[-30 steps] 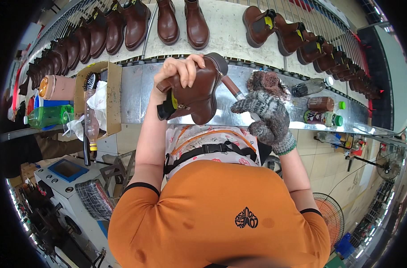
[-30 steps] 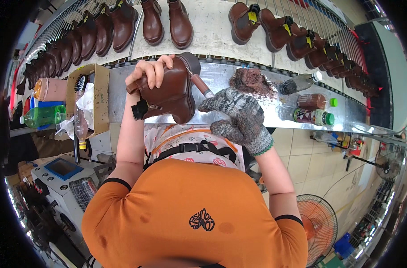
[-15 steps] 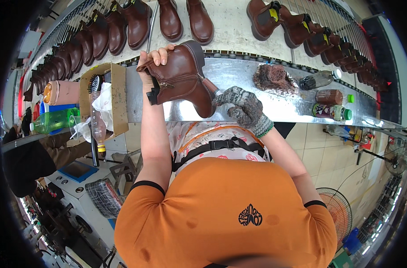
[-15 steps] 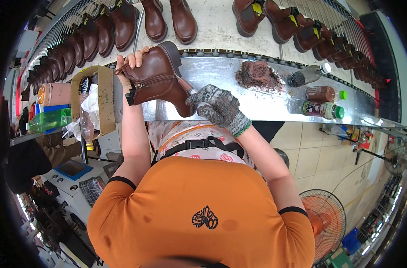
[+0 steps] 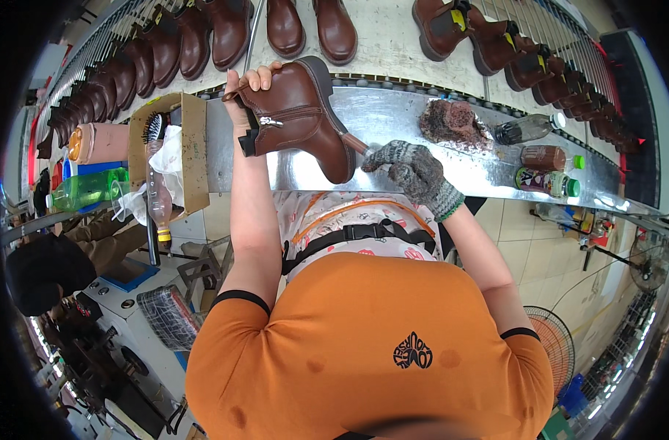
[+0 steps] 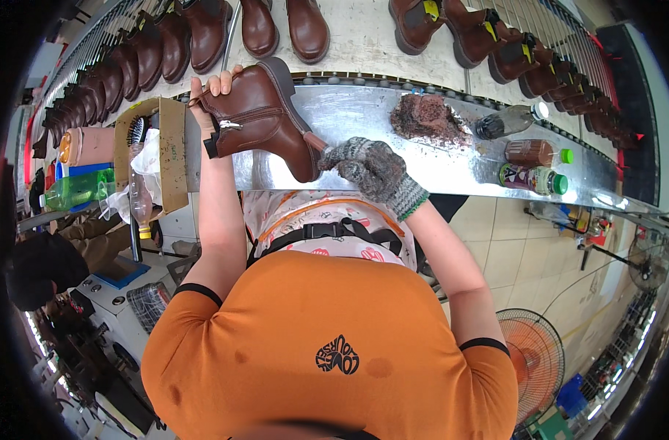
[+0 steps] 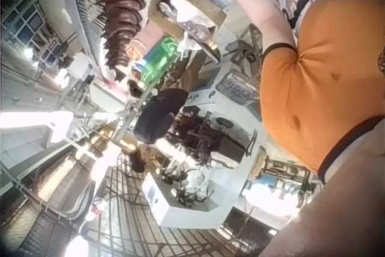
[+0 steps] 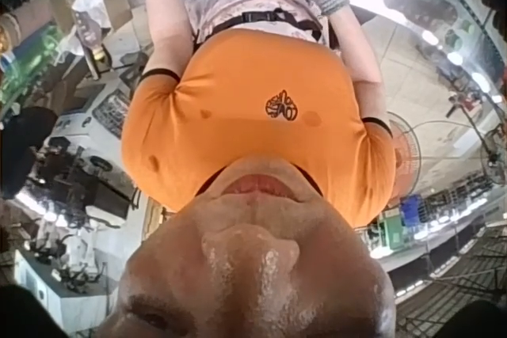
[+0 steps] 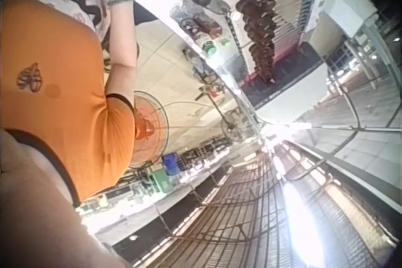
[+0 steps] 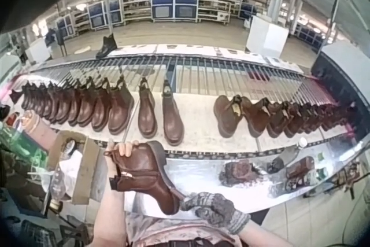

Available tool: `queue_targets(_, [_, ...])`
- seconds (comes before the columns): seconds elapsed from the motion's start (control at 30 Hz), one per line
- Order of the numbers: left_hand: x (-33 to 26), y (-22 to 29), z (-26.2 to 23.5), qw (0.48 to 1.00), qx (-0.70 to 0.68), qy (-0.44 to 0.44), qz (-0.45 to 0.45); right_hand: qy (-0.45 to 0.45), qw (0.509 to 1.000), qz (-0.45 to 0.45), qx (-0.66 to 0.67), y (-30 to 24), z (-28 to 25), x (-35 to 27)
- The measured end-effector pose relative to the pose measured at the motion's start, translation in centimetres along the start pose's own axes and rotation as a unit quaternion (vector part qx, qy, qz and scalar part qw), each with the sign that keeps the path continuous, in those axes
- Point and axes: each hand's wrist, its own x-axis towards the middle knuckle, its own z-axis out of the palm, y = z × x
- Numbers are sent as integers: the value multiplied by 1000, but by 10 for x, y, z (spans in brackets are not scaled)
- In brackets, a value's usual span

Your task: Manually cleaning and finishing brown leather boots on a production line.

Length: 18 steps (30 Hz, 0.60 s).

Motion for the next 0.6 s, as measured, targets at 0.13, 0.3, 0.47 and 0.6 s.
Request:
queue_targets(0.13, [3,0,-2,1000,-10,14,-10,-7,997,76,27,-11,-6,-10])
queue_targets(0.3, [16,-5,-16,999,18,32,-11,36,987,124,95,-15,-2,-25])
queue_targets(0.47, [36,-7,-29,981,137,139,14,42,977,191,83,-4,6,-44])
queue_targets(0.6, [57,-33,-8,928,239,284,39,166,841,288,426,24,22,-65])
